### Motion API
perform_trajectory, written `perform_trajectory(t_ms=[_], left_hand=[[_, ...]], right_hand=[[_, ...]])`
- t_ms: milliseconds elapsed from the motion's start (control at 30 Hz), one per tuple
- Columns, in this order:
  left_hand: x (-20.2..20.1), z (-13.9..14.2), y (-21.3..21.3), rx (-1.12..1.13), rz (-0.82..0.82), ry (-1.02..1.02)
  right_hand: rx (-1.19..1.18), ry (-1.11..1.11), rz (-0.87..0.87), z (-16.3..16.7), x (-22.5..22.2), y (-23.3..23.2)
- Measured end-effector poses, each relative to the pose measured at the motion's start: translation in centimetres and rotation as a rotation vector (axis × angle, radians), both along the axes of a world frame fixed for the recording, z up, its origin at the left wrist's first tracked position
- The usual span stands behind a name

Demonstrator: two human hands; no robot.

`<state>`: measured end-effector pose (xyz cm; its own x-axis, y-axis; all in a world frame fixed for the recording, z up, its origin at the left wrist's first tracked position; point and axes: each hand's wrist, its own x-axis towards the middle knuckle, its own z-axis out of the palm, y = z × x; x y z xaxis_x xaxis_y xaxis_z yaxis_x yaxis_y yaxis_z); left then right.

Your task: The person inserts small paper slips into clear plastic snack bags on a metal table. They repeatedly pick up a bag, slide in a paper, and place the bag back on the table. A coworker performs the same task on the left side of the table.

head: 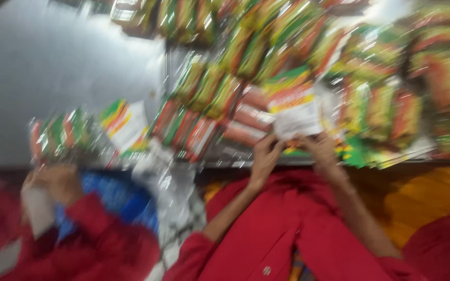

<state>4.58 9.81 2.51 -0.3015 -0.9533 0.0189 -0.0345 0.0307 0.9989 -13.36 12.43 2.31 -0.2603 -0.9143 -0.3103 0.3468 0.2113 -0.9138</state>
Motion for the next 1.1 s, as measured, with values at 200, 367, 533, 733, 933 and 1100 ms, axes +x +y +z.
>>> perform_trajectory(t_ms=[200,367,533,733,933,1100], left_hand=[[1.5,-0.1,0.3,0.081,-0.05,0.096],[0.0,1.2,2.1,0.209,-0.08,0.423],[-0.4,1.3,3.1,0.137,-0.052,0.322],[0.3,1.1,3.1,0.151,0.043,0.241],[0.5,1.6,2.9,-0.05,0.037,0.236],[0.4,1.6,2.8,-0.18,0.017,0.11]], right_hand=[[-0.044,0.076,-0.035,1.2,-4.0,1.1],[-0.158,-0.079,-0.033,2.5,-1.8,1.6],[-0.122,-0.122,-0.009,6.1,2.1,1.8],[-0.615,1.18,-0.157,9.7,3.2,2.5],[-0.576,1.188,0.182,8.3,2.3,3.1],[-0.492,1.088,0.174,5.5,1.6,3.7]])
